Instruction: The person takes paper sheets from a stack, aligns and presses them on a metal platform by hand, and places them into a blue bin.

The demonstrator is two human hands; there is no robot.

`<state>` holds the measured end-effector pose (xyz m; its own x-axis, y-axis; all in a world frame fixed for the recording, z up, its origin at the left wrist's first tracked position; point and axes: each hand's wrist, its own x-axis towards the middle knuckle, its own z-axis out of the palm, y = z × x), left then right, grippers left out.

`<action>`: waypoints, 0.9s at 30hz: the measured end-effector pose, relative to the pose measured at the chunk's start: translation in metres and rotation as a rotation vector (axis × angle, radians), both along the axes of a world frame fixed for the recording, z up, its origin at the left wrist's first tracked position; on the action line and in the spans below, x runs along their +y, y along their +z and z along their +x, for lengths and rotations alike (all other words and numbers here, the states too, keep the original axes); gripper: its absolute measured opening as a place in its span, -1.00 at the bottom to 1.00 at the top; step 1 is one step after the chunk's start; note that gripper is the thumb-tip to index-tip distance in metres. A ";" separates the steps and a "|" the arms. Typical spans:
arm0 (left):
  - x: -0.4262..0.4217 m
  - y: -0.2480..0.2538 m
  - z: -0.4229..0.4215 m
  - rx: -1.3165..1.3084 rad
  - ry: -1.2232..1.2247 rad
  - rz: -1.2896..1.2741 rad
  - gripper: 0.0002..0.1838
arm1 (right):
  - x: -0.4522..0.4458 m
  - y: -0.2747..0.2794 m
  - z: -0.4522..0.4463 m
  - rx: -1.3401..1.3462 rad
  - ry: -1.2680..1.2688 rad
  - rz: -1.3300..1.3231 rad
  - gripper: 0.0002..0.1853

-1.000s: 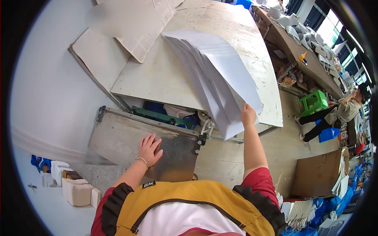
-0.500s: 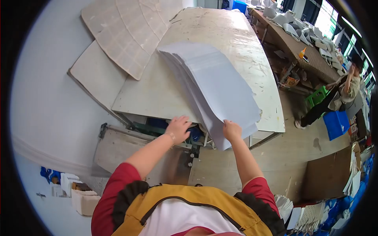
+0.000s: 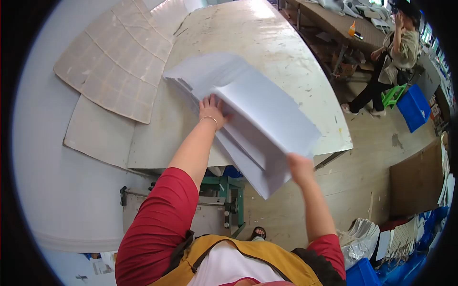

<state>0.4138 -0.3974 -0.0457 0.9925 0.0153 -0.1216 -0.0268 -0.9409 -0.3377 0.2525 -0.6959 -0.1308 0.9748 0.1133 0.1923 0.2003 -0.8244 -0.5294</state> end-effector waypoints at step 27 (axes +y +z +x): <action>0.116 -0.019 -0.379 0.603 0.185 -2.215 -0.47 | 0.155 0.184 -0.324 0.198 0.361 0.030 -0.91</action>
